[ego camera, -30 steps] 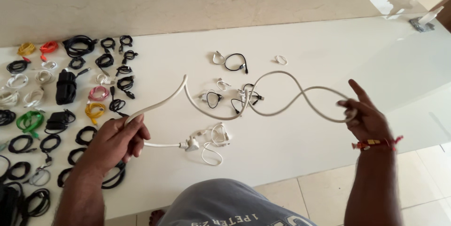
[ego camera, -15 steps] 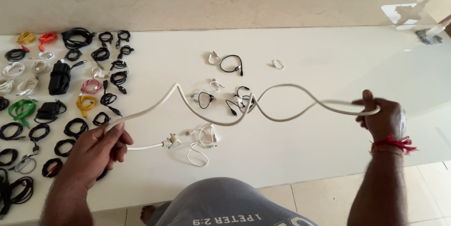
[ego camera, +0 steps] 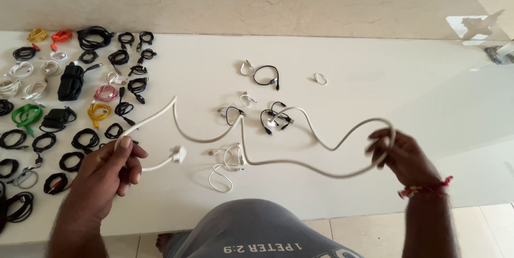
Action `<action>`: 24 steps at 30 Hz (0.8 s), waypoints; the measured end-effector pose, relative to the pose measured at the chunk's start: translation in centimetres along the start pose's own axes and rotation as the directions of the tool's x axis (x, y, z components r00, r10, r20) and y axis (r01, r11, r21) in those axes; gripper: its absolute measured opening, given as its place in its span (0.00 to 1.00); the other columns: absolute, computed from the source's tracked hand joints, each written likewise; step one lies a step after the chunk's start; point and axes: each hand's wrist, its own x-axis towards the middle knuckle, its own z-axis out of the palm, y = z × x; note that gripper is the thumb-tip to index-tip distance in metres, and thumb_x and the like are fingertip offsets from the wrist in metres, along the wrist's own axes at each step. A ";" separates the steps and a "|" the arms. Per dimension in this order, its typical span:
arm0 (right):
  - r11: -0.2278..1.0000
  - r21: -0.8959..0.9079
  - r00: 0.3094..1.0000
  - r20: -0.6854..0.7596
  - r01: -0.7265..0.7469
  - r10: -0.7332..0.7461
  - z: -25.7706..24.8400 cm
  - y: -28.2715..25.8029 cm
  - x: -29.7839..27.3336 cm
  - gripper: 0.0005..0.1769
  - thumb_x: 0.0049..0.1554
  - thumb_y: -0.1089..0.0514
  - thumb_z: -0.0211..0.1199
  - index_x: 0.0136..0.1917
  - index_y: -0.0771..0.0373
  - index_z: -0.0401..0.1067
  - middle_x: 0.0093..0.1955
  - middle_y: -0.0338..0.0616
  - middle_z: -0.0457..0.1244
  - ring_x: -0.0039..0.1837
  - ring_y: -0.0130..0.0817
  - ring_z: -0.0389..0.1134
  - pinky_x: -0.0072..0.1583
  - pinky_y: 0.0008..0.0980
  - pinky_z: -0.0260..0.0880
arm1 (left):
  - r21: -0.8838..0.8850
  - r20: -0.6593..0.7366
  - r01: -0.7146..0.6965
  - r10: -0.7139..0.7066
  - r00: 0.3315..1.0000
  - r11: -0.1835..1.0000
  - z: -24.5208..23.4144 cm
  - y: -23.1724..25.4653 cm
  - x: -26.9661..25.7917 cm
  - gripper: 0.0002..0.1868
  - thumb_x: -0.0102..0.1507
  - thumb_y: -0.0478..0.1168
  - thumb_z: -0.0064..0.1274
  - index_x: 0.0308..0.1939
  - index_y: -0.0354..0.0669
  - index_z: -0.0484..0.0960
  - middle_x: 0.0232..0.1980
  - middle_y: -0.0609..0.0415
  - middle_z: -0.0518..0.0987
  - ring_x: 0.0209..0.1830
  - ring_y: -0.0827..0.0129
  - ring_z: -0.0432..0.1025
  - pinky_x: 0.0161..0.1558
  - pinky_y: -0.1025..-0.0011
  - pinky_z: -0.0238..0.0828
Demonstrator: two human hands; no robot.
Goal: The person organizes a collection of cables on a white table. They pick up a black cable, coil it neatly, and place it on the left side of the table. They then pick up a white cable, coil it, and place it on the table. Finally, they gather a small pile of white cables and move them to the right side.
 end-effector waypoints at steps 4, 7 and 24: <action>0.891 0.366 0.960 -0.181 0.269 -0.216 -0.4 -1.4 2.9 0.16 0.73 0.51 0.54 0.62 0.67 0.70 0.53 0.47 0.68 0.52 0.29 0.69 0.48 0.25 0.67 | 0.035 -0.027 -0.055 0.056 0.998 0.998 0.5 1.8 -0.8 0.25 0.72 0.54 0.40 0.38 0.35 0.81 0.20 0.52 0.71 0.16 0.73 0.56 0.19 0.73 0.51; 0.792 0.490 0.931 -0.149 0.363 -0.335 -1.0 -4.8 4.3 0.18 0.74 0.49 0.53 0.65 0.66 0.70 0.58 0.47 0.68 0.53 0.29 0.69 0.53 0.24 0.70 | 0.059 -0.086 -0.101 0.106 0.991 0.993 0.2 2.9 -2.0 0.23 0.72 0.52 0.42 0.40 0.34 0.82 0.20 0.52 0.71 0.15 0.74 0.56 0.18 0.74 0.51; 0.799 0.050 0.782 -0.252 0.599 -0.570 2.7 -18.4 3.7 0.17 0.78 0.53 0.58 0.73 0.64 0.69 0.57 0.57 0.68 0.51 0.38 0.73 0.50 0.30 0.74 | -0.168 0.145 -0.374 0.399 0.905 0.912 0.1 2.2 0.6 0.20 0.73 0.48 0.41 0.42 0.35 0.82 0.20 0.56 0.74 0.12 0.80 0.58 0.14 0.79 0.52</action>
